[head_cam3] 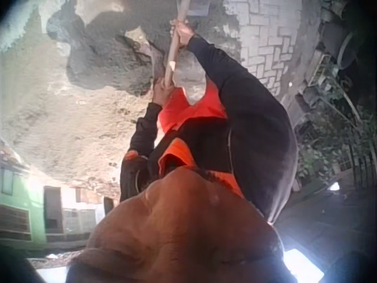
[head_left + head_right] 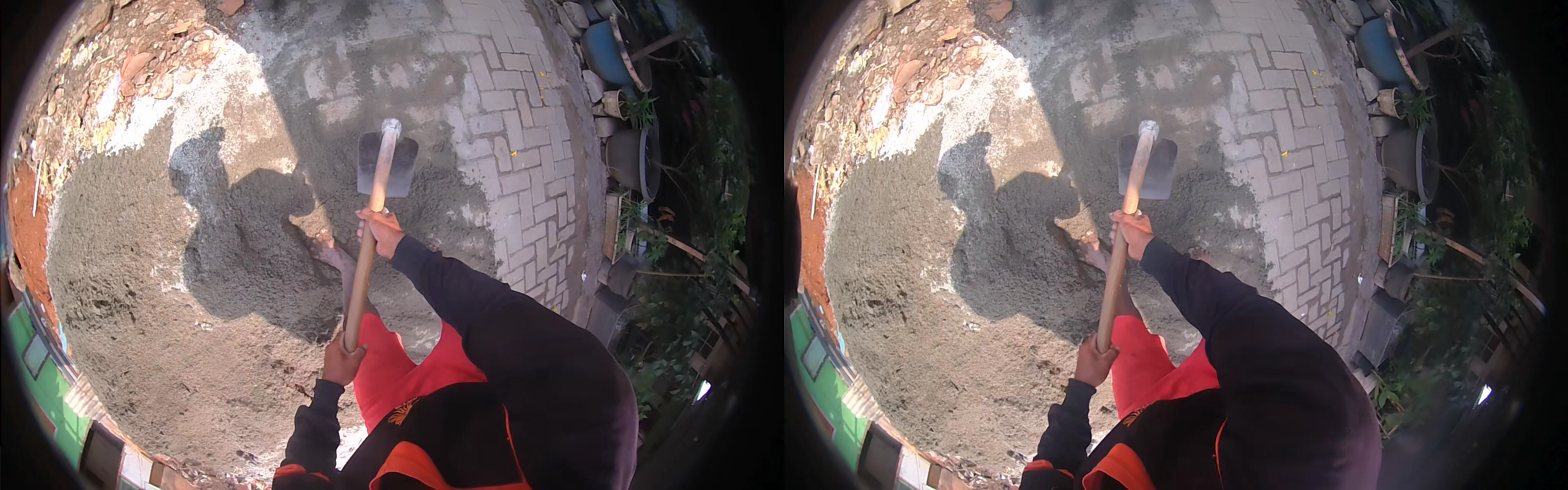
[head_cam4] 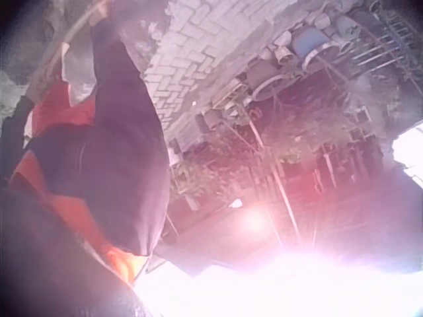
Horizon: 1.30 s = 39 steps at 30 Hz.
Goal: The person mixes a pile of sand and cement on a paved outdoor area using a hoe, repeatedly turning the dry mixture over.
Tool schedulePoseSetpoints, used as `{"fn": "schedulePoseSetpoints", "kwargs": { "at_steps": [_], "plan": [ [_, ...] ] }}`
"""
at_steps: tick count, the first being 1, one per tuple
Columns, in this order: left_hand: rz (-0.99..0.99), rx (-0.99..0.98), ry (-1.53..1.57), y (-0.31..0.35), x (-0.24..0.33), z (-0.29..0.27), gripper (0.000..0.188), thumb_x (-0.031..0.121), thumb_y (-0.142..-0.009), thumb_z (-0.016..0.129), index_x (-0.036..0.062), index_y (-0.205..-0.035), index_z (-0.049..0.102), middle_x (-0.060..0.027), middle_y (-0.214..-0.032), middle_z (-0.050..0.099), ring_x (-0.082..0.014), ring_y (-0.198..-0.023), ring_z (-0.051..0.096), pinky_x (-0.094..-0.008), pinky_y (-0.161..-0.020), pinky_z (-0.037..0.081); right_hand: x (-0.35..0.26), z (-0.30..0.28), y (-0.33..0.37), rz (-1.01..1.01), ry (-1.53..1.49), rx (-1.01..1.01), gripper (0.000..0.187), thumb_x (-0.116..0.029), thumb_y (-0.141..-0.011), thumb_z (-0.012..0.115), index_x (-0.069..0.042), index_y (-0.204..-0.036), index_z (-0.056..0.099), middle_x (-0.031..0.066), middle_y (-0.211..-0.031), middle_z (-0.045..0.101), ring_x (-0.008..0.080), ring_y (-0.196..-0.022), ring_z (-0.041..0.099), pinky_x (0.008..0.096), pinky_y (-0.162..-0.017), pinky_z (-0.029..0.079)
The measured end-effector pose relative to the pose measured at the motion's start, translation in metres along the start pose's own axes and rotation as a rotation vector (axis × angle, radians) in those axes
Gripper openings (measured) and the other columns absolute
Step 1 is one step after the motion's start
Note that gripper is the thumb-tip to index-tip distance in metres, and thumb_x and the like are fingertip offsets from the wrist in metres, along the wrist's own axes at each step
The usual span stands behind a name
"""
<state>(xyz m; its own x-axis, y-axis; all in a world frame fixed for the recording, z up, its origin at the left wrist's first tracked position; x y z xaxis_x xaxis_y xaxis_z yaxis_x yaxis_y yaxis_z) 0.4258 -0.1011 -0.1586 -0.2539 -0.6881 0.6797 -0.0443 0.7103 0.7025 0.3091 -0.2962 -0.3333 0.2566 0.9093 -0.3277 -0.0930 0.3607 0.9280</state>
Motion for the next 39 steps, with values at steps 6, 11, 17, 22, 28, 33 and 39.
{"fn": "schedulePoseSetpoints", "kwargs": {
  "at_steps": [6,11,17,22,28,33,39],
  "plan": [
    [-0.234,-0.451,0.779,-0.192,0.106,0.336,0.019,0.01,-0.081,0.066,0.0014,-0.089,0.051,-0.0043,-0.064,0.052,-0.0149,-0.044,0.052,-0.0307,-0.038,0.042,-0.143,-0.303,-0.027,-0.139,0.26,0.295,0.018,-0.009,-0.083,0.066,-0.001,-0.09,0.051,0.0065,-0.068,0.051,0.0191,-0.051,0.053,0.0361,-0.044,0.048],
    [-0.359,-0.489,0.818,-0.239,0.122,0.423,0.016,0.01,-0.081,0.064,0.0016,-0.087,0.051,-0.0045,-0.066,0.052,-0.0163,-0.044,0.052,-0.0319,-0.039,0.044,-0.176,-0.387,-0.076,-0.04,0.44,0.365,0.01,-0.007,-0.084,0.063,-0.002,-0.085,0.054,0.0059,-0.065,0.051,0.0188,-0.048,0.051,0.0363,-0.042,0.046],
    [-0.442,-0.302,0.813,-0.19,0.053,0.378,0.016,0.009,-0.082,0.062,0.0031,-0.091,0.051,-0.0041,-0.07,0.053,-0.0158,-0.05,0.055,-0.0326,-0.042,0.045,-0.095,-0.32,-0.067,-0.037,0.513,0.253,0.008,-0.003,-0.077,0.063,0.0,-0.077,0.056,0.0088,-0.059,0.053,0.0196,-0.048,0.054,0.036,-0.042,0.045],
    [-0.439,-0.179,0.851,-0.13,0.006,0.311,0.017,0.011,-0.081,0.062,0.001,-0.09,0.052,-0.0046,-0.068,0.054,-0.0153,-0.049,0.055,-0.0309,-0.041,0.045,-0.012,-0.255,-0.042,0.029,0.445,0.139,0.012,-0.002,-0.075,0.066,0.001,-0.078,0.055,0.009,-0.062,0.055,0.0202,-0.048,0.055,0.0366,-0.041,0.046],
    [-0.491,-0.093,0.85,-0.048,-0.069,0.194,0.015,0.012,-0.081,0.06,0.002,-0.089,0.052,-0.0043,-0.068,0.053,-0.0142,-0.053,0.055,-0.0298,-0.044,0.046,0.118,-0.135,-0.011,0.137,0.477,0.007,0.015,-0.004,-0.076,0.068,0.0,-0.077,0.054,0.0084,-0.064,0.055,0.0205,-0.051,0.057,0.0353,-0.042,0.048],
    [-0.45,-0.056,1.025,0.031,-0.098,0.066,0.017,0.012,-0.084,0.06,0.0031,-0.095,0.05,-0.0047,-0.072,0.054,-0.0149,-0.054,0.055,-0.0299,-0.048,0.048,0.198,-0.006,0.046,0.189,0.412,-0.129,0.016,-0.006,-0.079,0.068,0.0,-0.083,0.053,0.0078,-0.067,0.055,0.0207,-0.055,0.058,0.0357,-0.05,0.05],
    [-0.509,0.284,0.013,0.369,-0.124,-0.074,0.02,0.011,-0.075,0.064,0.0003,-0.088,0.053,-0.0122,-0.066,0.055,-0.0181,-0.055,0.054,-0.0335,-0.055,0.046,0.297,0.142,0.234,0.468,-0.053,-0.462,0.022,-0.011,-0.083,0.07,-0.006,-0.093,0.051,0.0053,-0.078,0.054,0.022,-0.068,0.061,0.0399,-0.064,0.053]
  ]
}}
Point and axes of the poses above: each hand's wrist, its own y-axis away from the middle knuckle, its own z-axis out of the palm, x = y × z, the point moved 9 cm from there along -y, towards the middle knuckle
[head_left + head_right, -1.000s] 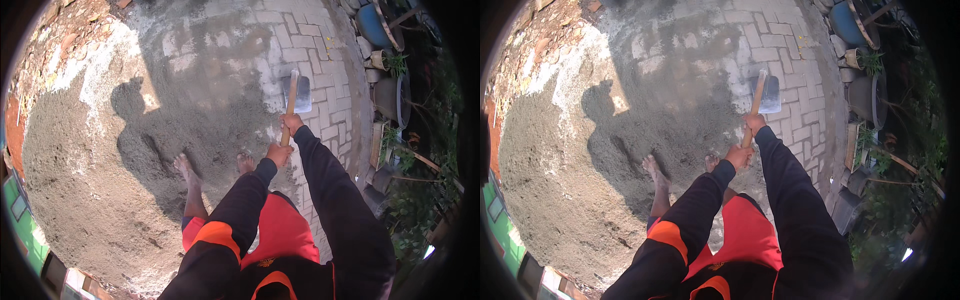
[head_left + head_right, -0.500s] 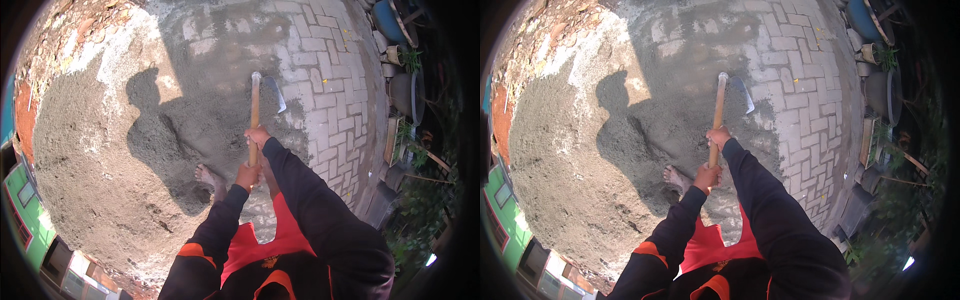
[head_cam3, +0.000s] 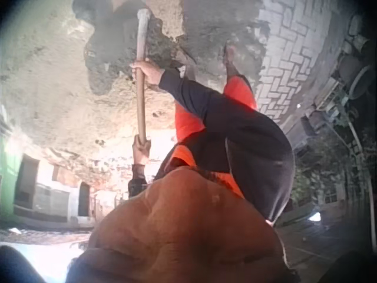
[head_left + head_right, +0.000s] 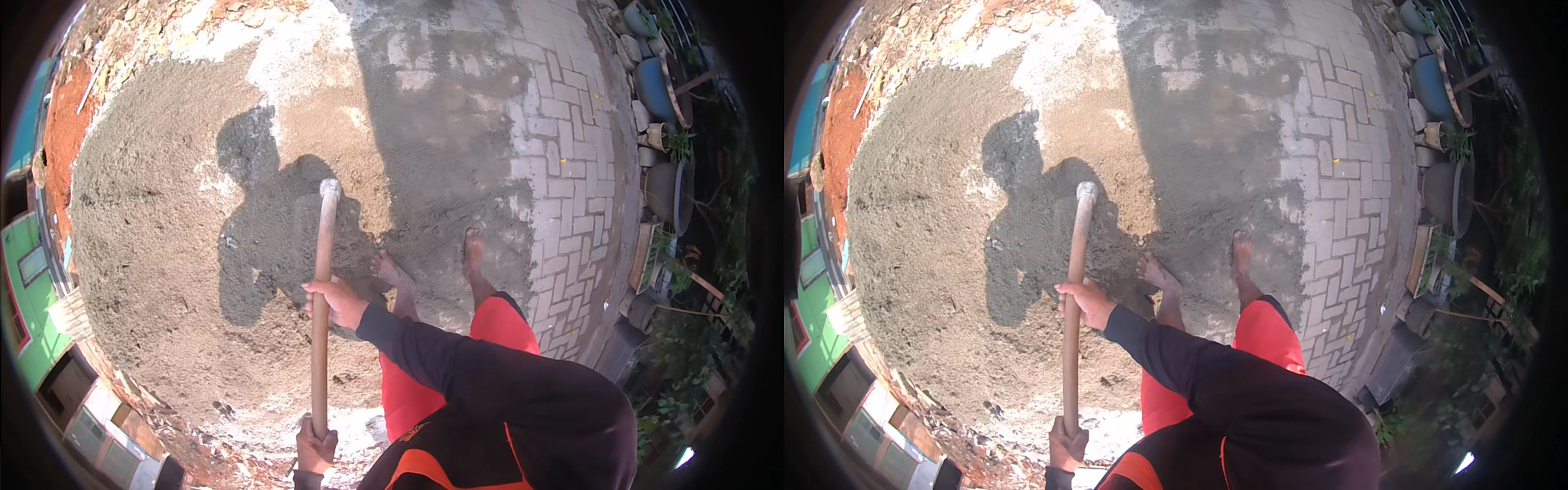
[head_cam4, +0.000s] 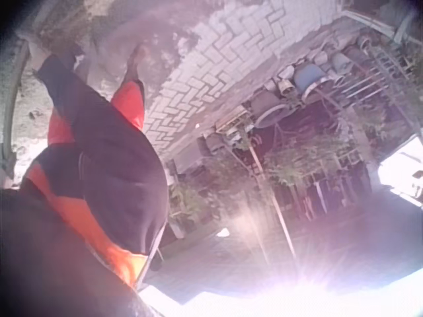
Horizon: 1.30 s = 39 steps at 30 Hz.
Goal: The person mixes a pile of sand and cement on a paved outdoor area using a hoe, repeatedly turning the dry mixture over.
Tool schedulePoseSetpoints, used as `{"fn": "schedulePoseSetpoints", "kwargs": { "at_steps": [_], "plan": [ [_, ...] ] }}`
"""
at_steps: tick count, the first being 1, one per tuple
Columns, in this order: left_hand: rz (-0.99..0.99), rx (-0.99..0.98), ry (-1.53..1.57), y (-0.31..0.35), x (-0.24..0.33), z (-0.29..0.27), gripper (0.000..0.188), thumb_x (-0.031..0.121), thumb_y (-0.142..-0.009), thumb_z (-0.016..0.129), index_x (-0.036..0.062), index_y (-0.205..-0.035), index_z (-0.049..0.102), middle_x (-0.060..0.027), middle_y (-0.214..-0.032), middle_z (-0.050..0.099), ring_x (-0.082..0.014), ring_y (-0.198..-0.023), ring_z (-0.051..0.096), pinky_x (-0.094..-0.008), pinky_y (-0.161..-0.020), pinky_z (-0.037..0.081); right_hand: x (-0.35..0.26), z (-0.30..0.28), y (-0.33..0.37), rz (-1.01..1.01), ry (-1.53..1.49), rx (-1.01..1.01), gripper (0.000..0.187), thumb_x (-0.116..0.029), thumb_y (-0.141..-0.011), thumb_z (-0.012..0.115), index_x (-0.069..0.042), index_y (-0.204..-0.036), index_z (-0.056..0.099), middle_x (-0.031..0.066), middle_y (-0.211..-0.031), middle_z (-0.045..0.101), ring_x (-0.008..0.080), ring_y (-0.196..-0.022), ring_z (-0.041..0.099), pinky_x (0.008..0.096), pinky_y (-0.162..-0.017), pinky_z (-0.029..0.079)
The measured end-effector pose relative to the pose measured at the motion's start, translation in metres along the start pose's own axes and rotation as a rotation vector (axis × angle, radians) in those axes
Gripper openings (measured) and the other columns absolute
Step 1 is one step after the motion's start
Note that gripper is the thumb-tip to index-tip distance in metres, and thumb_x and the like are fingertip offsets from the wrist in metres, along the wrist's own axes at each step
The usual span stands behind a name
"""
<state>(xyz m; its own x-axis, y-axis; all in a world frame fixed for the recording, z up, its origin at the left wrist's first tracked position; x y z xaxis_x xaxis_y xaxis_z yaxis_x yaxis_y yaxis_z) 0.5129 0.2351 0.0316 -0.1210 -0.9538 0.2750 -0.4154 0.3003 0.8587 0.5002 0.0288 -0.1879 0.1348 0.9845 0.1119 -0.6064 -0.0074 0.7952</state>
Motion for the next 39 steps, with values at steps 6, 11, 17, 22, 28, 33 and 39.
{"fn": "schedulePoseSetpoints", "kwargs": {
  "at_steps": [6,11,17,22,28,33,39],
  "plan": [
    [-0.26,0.239,-0.806,0.128,-0.18,-0.113,0.043,0.027,-0.075,0.072,0.0012,-0.106,0.056,-0.0192,-0.074,0.063,-0.0384,-0.065,0.063,-0.0483,-0.059,0.052,0.178,0.121,0.03,0.298,0.051,-0.285,0.033,-0.019,-0.085,0.071,-0.009,-0.102,0.044,0.0048,-0.096,0.049,0.018,-0.09,0.054,0.0392,-0.088,0.049],
    [0.056,0.386,-0.36,0.022,-0.096,-0.008,0.017,0.01,-0.072,0.069,0.0047,-0.081,0.055,-0.0173,-0.066,0.059,-0.0387,-0.062,0.06,-0.0463,-0.057,0.048,0.038,0.025,0.014,0.047,0.191,-0.135,0.024,-0.02,-0.087,0.068,-0.006,-0.094,0.05,0.0047,-0.081,0.052,0.0171,-0.071,0.059,0.034,-0.069,0.055],
    [0.239,0.109,0.192,-0.22,0.074,0.233,0.026,0.019,-0.078,0.069,0.0019,-0.094,0.056,-0.0225,-0.077,0.065,-0.0436,-0.076,0.064,-0.0505,-0.067,0.05,-0.261,-0.125,-0.062,-0.553,0.68,0.424,0.03,-0.024,-0.093,0.061,-0.008,-0.103,0.038,0.005,-0.077,0.05,0.0164,-0.059,0.055,0.0338,-0.05,0.051],
    [0.373,0.14,0.315,-0.338,0.219,0.29,0.034,0.021,-0.078,0.071,-0.0027,-0.095,0.054,-0.0225,-0.079,0.066,-0.042,-0.08,0.065,-0.0476,-0.07,0.05,-0.381,-0.165,-0.098,-0.645,1.142,0.645,0.037,-0.034,-0.095,0.057,-0.006,-0.11,0.038,0.0084,-0.077,0.052,0.0181,-0.056,0.057,0.0359,-0.047,0.052],
    [0.178,-0.077,0.471,-0.317,0.193,0.341,0.038,0.019,-0.076,0.073,-0.005,-0.099,0.055,-0.0242,-0.085,0.066,-0.0401,-0.084,0.066,-0.0455,-0.074,0.05,-0.346,-0.216,-0.112,-0.484,1.483,0.771,0.044,-0.032,-0.095,0.053,0.002,-0.119,0.036,0.0146,-0.082,0.057,0.0217,-0.057,0.061,0.0364,-0.05,0.053],
    [0.062,-0.068,0.464,-0.241,0.135,0.378,0.042,0.022,-0.075,0.07,-0.0084,-0.1,0.056,-0.0283,-0.09,0.064,-0.0432,-0.088,0.064,-0.0451,-0.077,0.05,-0.247,-0.275,-0.07,-0.2,1.427,0.697,0.052,-0.028,-0.095,0.048,0.005,-0.127,0.023,0.0259,-0.093,0.059,0.0279,-0.057,0.065,0.0397,-0.053,0.056],
    [-0.112,-0.232,0.531,-0.173,0.09,0.404,0.039,0.022,-0.073,0.068,-0.0083,-0.095,0.055,-0.0207,-0.075,0.062,-0.0355,-0.071,0.065,-0.043,-0.065,0.051,-0.161,-0.364,-0.046,0.019,1.351,0.745,0.066,-0.025,-0.093,0.053,0.005,-0.142,0.021,0.0256,-0.097,0.06,0.0301,-0.063,0.065,0.0411,-0.052,0.053]
  ]
}}
Point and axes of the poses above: each hand's wrist, its own y-axis away from the middle knuckle, its own z-axis out of the palm, x = y × z, the point moved 9 cm from there along -y, towards the middle knuckle
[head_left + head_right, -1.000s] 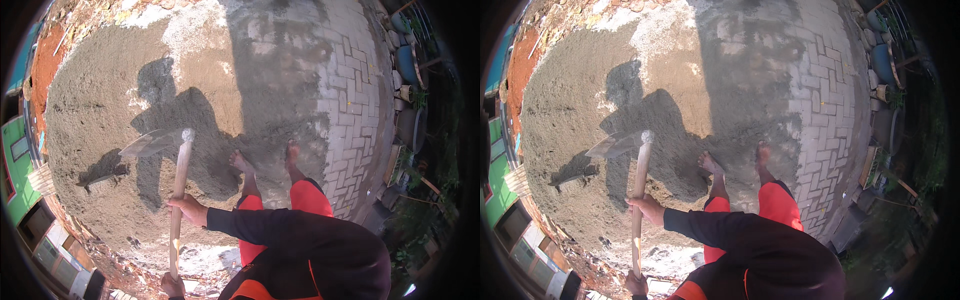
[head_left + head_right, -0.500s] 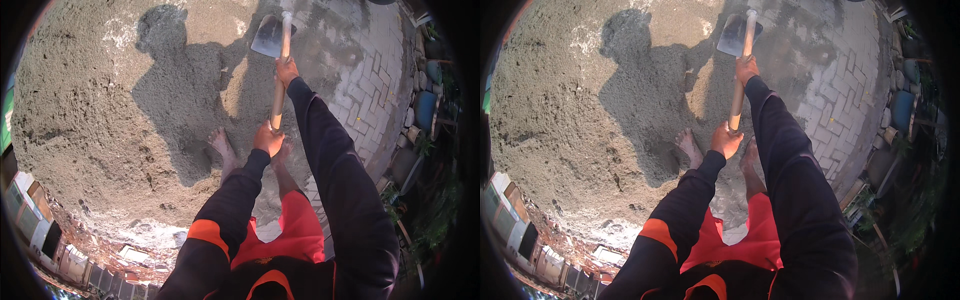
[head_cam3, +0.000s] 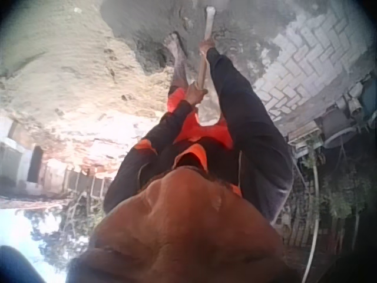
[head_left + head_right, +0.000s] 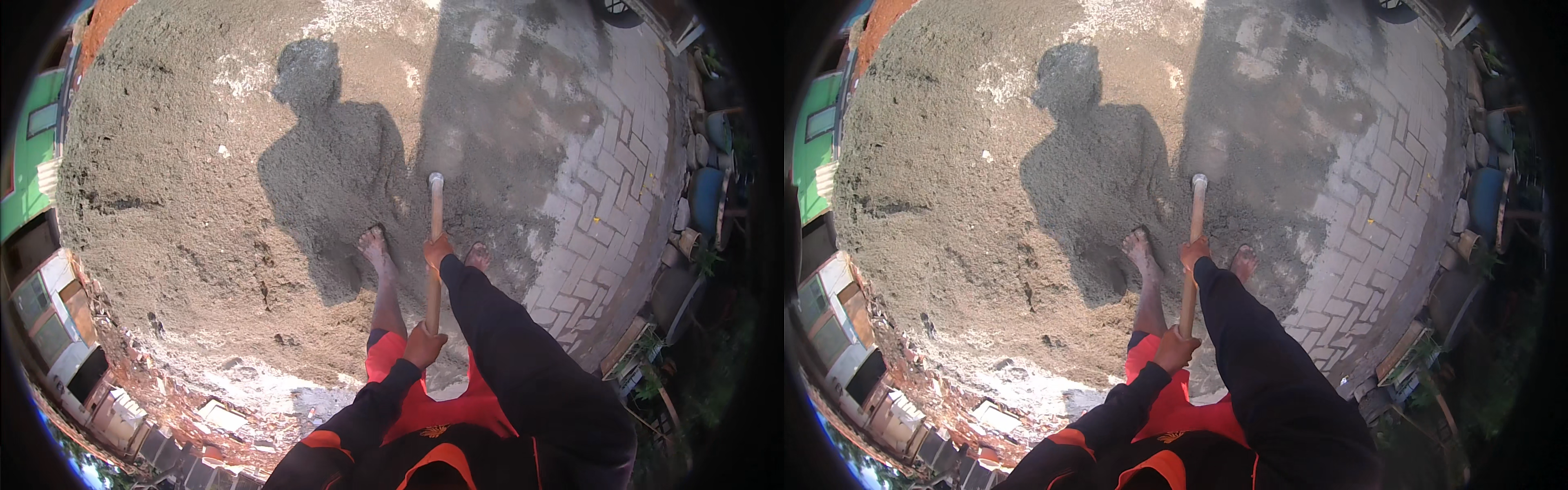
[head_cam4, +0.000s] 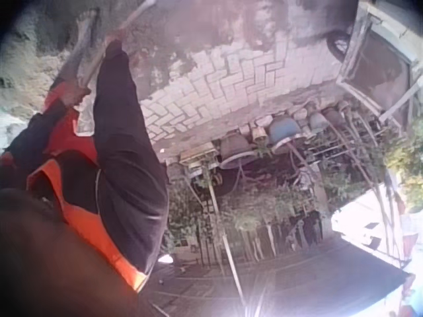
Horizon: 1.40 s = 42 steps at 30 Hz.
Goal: The person mixes a pile of sand and cement on a paved outdoor area using a hoe, repeatedly turning the dry mixture over.
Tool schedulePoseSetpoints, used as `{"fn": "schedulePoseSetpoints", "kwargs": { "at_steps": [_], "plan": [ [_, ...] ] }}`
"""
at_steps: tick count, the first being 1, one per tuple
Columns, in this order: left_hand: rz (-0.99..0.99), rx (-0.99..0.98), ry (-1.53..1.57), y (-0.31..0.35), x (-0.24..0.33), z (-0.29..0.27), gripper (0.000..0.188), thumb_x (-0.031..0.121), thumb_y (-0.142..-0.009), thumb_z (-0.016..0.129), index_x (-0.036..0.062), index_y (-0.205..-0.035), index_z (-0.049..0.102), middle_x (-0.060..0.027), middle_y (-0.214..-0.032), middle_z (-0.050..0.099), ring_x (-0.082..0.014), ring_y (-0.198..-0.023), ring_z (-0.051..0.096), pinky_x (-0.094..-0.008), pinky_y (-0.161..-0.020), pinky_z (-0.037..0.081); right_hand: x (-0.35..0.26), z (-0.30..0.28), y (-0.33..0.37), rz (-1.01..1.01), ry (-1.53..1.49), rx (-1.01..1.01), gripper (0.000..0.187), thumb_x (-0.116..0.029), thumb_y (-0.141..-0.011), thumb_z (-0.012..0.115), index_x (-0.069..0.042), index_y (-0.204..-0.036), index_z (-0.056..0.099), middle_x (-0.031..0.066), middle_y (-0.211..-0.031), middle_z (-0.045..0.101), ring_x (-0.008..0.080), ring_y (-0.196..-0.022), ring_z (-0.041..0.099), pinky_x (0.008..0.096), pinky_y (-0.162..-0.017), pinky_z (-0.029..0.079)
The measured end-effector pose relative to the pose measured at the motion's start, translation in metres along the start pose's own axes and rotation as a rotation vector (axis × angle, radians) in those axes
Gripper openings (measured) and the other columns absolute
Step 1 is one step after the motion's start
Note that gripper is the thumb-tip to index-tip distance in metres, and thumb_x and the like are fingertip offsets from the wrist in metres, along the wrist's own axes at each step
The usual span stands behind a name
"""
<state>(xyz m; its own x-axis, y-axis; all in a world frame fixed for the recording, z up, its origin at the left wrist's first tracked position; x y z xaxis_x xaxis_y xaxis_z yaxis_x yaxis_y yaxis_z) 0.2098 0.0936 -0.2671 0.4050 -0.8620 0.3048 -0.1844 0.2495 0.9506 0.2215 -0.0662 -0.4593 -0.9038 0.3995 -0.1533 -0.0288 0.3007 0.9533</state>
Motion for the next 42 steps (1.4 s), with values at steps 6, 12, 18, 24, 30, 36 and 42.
{"fn": "schedulePoseSetpoints", "kwargs": {
  "at_steps": [6,12,18,24,30,36,42],
  "plan": [
    [-0.06,-0.214,0.201,0.025,0.057,-0.051,0.031,0.022,-0.076,0.067,-0.0025,-0.087,0.052,-0.0058,-0.061,0.055,-0.0151,-0.042,0.051,-0.0333,-0.038,0.041,0.007,0.001,0.005,0.033,-0.439,-0.23,0.029,-0.016,-0.091,0.059,0.005,-0.106,0.046,0.0135,-0.077,0.053,0.0259,-0.055,0.055,0.0442,-0.05,0.051],
    [0.097,-0.48,-0.107,0.119,0.101,-0.235,0.033,0.023,-0.08,0.063,0.0015,-0.102,0.052,-0.0049,-0.07,0.053,-0.013,-0.054,0.052,-0.0298,-0.047,0.042,-0.096,0.033,0.077,-0.003,-1.047,-0.291,0.019,-0.019,-0.091,0.058,-0.004,-0.095,0.047,0.0062,-0.069,0.047,0.0226,-0.061,0.052,0.0405,-0.059,0.05],
    [0.309,0.097,-0.745,0.274,0.123,-0.508,0.031,0.02,-0.08,0.068,0.0056,-0.104,0.055,-0.0145,-0.074,0.061,-0.0303,-0.071,0.063,-0.0419,-0.066,0.048,-0.334,0.094,0.23,-0.286,-1.376,-0.422,0.02,-0.023,-0.089,0.059,-0.013,-0.08,0.044,0.0011,-0.067,0.044,0.0189,-0.061,0.048,0.0371,-0.064,0.045],
    [0.2,1.301,-1.139,0.419,0.054,-0.776,0.002,0.011,-0.08,0.059,0.0092,-0.08,0.059,-0.0123,-0.083,0.062,-0.034,-0.087,0.06,-0.0455,-0.083,0.045,-0.476,0.271,0.477,-0.305,-1.321,-1.183,0.021,-0.014,-0.085,0.065,-0.008,-0.1,0.051,0.008,-0.102,0.06,0.0281,-0.103,0.058,0.0431,-0.093,0.044],
    [0.199,1.109,-1.082,0.339,-0.007,-0.691,0.015,0.016,-0.072,0.07,0.0089,-0.081,0.061,-0.0126,-0.083,0.063,-0.0353,-0.088,0.06,-0.0463,-0.083,0.045,-0.429,0.222,0.464,-0.569,-1.132,-1.114,0.023,-0.016,-0.085,0.066,-0.009,-0.102,0.053,0.0082,-0.1,0.06,0.0272,-0.104,0.059,0.0417,-0.091,0.045],
    [0.304,0.223,-0.554,0.181,-0.037,-0.314,0.029,0.026,-0.079,0.07,0.01,-0.1,0.057,-0.0188,-0.082,0.066,-0.0387,-0.083,0.065,-0.0469,-0.072,0.05,-0.235,0.022,0.232,-0.43,-1.121,-0.417,0.02,-0.014,-0.087,0.063,-0.007,-0.099,0.049,0.0054,-0.085,0.052,0.0203,-0.077,0.057,0.0385,-0.073,0.05],
    [0.318,-0.35,-0.029,0.101,-0.014,0.064,0.038,0.02,-0.077,0.071,-0.0033,-0.103,0.055,-0.0163,-0.079,0.059,-0.0257,-0.077,0.061,-0.0394,-0.07,0.047,0.048,-0.172,0.132,-0.141,-0.956,0.032,0.016,-0.016,-0.088,0.062,-0.009,-0.091,0.049,0.0034,-0.072,0.047,0.0179,-0.058,0.052,0.0372,-0.054,0.047]
  ]
}}
Point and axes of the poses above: each hand's wrist, its own y-axis away from the middle knuckle, its own z-axis out of the palm, x = y × z, the point moved 9 cm from there along -y, towards the middle knuckle
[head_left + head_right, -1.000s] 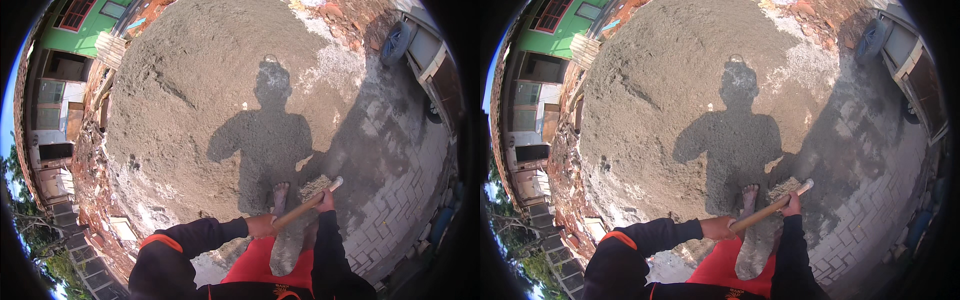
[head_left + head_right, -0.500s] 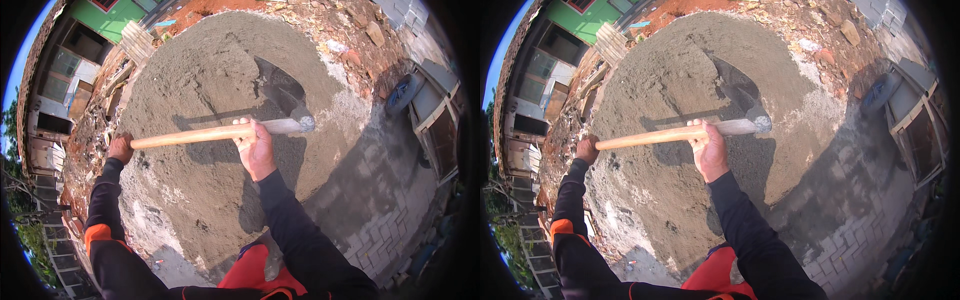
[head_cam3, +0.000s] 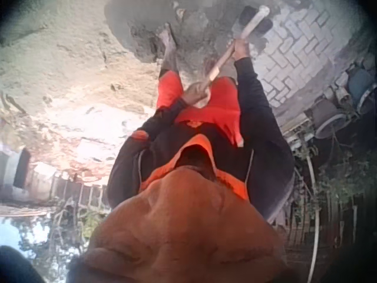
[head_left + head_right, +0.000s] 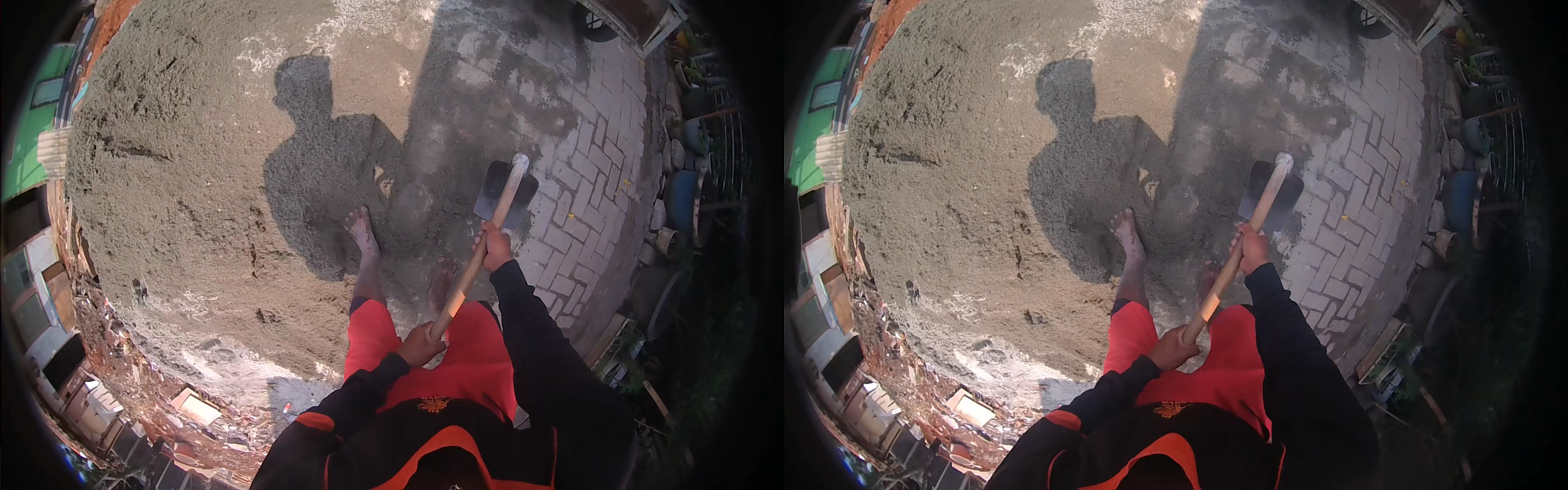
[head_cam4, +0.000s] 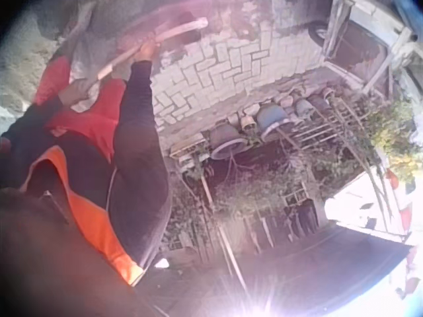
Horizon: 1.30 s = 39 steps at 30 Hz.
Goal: The person mixes a pile of sand and cement on a paved outdoor area using a hoe, repeatedly turning the dry mixture over.
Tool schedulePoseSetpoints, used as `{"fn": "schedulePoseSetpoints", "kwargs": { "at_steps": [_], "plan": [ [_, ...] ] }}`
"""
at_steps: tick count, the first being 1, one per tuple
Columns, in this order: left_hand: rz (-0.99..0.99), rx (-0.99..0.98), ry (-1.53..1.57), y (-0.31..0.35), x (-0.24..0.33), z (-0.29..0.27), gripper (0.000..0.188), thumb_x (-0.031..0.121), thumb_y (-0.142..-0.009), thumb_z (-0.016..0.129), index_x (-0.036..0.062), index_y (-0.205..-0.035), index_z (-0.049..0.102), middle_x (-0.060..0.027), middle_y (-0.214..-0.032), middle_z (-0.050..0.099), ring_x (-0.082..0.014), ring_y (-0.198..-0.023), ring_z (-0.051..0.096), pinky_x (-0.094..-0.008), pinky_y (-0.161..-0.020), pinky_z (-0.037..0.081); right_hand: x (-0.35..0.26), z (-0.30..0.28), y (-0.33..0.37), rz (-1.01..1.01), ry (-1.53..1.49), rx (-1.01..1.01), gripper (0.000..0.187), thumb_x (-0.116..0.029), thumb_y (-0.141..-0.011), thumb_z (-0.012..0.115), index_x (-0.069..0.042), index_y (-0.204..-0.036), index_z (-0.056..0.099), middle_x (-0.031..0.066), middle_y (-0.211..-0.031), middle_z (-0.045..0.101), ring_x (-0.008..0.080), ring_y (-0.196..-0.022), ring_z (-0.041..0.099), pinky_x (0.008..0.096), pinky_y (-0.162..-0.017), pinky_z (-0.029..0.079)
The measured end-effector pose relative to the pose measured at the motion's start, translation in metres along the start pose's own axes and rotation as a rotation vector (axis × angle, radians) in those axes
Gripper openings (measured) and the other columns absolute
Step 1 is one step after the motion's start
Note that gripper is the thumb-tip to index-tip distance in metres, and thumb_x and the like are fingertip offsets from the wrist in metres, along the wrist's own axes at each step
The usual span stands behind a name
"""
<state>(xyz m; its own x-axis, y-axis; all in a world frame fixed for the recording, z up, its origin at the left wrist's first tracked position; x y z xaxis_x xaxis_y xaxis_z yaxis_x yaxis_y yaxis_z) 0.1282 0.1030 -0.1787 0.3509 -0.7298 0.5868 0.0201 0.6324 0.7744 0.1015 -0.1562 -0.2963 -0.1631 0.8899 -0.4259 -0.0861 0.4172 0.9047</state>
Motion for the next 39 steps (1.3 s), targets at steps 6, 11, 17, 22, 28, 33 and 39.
{"fn": "schedulePoseSetpoints", "kwargs": {
  "at_steps": [6,11,17,22,28,33,39],
  "plan": [
    [-0.088,-0.29,0.34,-0.203,0.006,0.166,0.025,0.017,-0.08,0.07,0.0012,-0.089,0.052,-0.0043,-0.062,0.053,-0.0141,-0.044,0.051,-0.0321,-0.037,0.042,0.009,-0.191,-0.036,0.041,-0.041,0.199,0.013,-0.015,-0.088,0.061,-0.006,-0.088,0.052,0.0035,-0.066,0.048,0.0178,-0.051,0.05,0.0351,-0.047,0.045],
    [-0.263,-0.342,0.403,-0.249,0.003,0.211,0.022,0.014,-0.077,0.069,0.0001,-0.083,0.053,-0.0064,-0.062,0.053,-0.0166,-0.043,0.051,-0.0342,-0.034,0.039,0.028,-0.284,-0.095,0.02,0.087,0.322,0.012,-0.012,-0.085,0.061,-0.005,-0.088,0.052,0.004,-0.066,0.048,0.0188,-0.05,0.05,0.0364,-0.046,0.045],
    [-0.248,-0.121,0.264,-0.204,-0.05,0.131,0.02,0.013,-0.077,0.065,0.0004,-0.087,0.053,-0.0056,-0.063,0.052,-0.0158,-0.042,0.05,-0.0331,-0.035,0.039,0.113,-0.186,-0.084,0.213,0.038,0.103,0.007,-0.007,-0.083,0.06,-0.005,-0.082,0.053,0.004,-0.062,0.048,0.0198,-0.049,0.051,0.0372,-0.045,0.045],
    [-0.293,-0.008,0.314,-0.128,-0.062,0.054,0.02,0.012,-0.078,0.063,0.0017,-0.091,0.052,-0.0041,-0.064,0.052,-0.0137,-0.044,0.051,-0.03,-0.037,0.041,0.158,-0.094,-0.06,0.169,0.047,-0.001,0.011,-0.007,-0.08,0.063,-0.003,-0.079,0.053,0.0049,-0.062,0.05,0.0191,-0.049,0.052,0.0376,-0.044,0.046],
    [-0.275,0.154,0.163,-0.046,-0.075,-0.094,0.019,0.013,-0.078,0.063,0.0017,-0.089,0.053,-0.0048,-0.066,0.054,-0.0124,-0.047,0.053,-0.0297,-0.039,0.044,0.22,0.07,0.0,0.31,0.061,-0.064,0.012,-0.006,-0.079,0.062,-0.005,-0.077,0.051,0.0043,-0.061,0.047,0.0195,-0.048,0.05,0.0386,-0.044,0.045],
    [-0.3,0.222,0.203,0.017,-0.073,-0.223,0.023,0.013,-0.077,0.064,-0.0024,-0.089,0.052,-0.0074,-0.066,0.055,-0.0152,-0.044,0.053,-0.0304,-0.036,0.044,0.273,0.228,0.03,0.425,0.027,-0.289,0.015,-0.007,-0.08,0.062,-0.007,-0.076,0.048,0.0041,-0.062,0.046,0.0201,-0.052,0.05,0.04,-0.05,0.045],
    [-0.17,0.207,0.004,0.137,-0.015,-0.322,0.024,0.015,-0.083,0.065,-0.0011,-0.093,0.051,-0.004,-0.07,0.054,-0.0117,-0.051,0.053,-0.0273,-0.044,0.045,0.284,0.346,0.115,0.446,-0.253,-0.474,0.015,-0.007,-0.081,0.063,-0.008,-0.08,0.048,0.0044,-0.067,0.046,0.0199,-0.057,0.049,0.039,-0.056,0.045]
  ]
}}
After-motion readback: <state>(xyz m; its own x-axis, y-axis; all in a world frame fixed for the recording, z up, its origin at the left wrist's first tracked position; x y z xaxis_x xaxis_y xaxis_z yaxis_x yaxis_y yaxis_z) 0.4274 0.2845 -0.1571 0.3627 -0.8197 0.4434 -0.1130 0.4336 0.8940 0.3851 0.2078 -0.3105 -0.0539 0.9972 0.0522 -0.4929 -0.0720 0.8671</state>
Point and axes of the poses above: each hand's wrist, its own y-axis away from the middle knuckle, its own z-axis out of the palm, x = y × z, the point moved 9 cm from there along -y, towards the middle knuckle
